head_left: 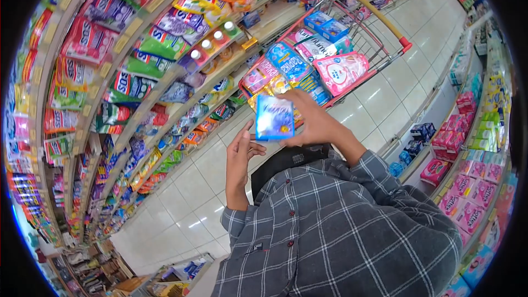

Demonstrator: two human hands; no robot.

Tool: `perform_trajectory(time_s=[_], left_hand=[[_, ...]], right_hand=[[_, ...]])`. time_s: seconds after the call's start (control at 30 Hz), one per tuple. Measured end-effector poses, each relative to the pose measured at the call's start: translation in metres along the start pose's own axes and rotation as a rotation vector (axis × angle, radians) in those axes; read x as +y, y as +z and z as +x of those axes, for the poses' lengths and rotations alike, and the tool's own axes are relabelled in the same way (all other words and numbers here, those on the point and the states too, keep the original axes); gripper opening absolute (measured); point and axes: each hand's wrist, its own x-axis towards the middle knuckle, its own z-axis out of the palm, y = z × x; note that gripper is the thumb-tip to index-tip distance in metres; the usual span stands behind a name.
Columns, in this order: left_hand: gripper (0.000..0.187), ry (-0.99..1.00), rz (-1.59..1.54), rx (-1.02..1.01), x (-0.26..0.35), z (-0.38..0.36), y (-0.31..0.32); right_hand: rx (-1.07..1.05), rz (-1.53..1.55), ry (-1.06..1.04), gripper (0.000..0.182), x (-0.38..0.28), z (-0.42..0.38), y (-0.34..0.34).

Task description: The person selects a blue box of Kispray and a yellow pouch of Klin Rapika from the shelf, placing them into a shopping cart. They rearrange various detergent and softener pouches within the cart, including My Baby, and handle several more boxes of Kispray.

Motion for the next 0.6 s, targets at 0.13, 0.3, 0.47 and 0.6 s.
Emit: perform_trajectory(time_s=[0.13, 0.3, 0.47, 0.6], left_hand=[[0.045, 0.002, 0.117, 0.025, -0.002, 0.014, 0.013], [0.048, -0.068, 0.24, 0.022, -0.015, 0.036, 0.036], [0.045, -0.108, 0.254, 0.066, -0.027, 0.058, 0.064], [0.04, -0.158, 0.239, 0.132, -0.028, 0.067, 0.083]], right_hand=[[0.322, -0.178, 0.171, 0.089, 0.096, 0.002, -0.044], [0.578, -0.419, 0.406, 0.08, 0.216, -0.007, -0.113], [0.649, -0.533, 0.551, 0.078, 0.281, 0.0, -0.138], [0.637, -0.668, 0.601, 0.08, 0.314, -0.003, -0.121]])
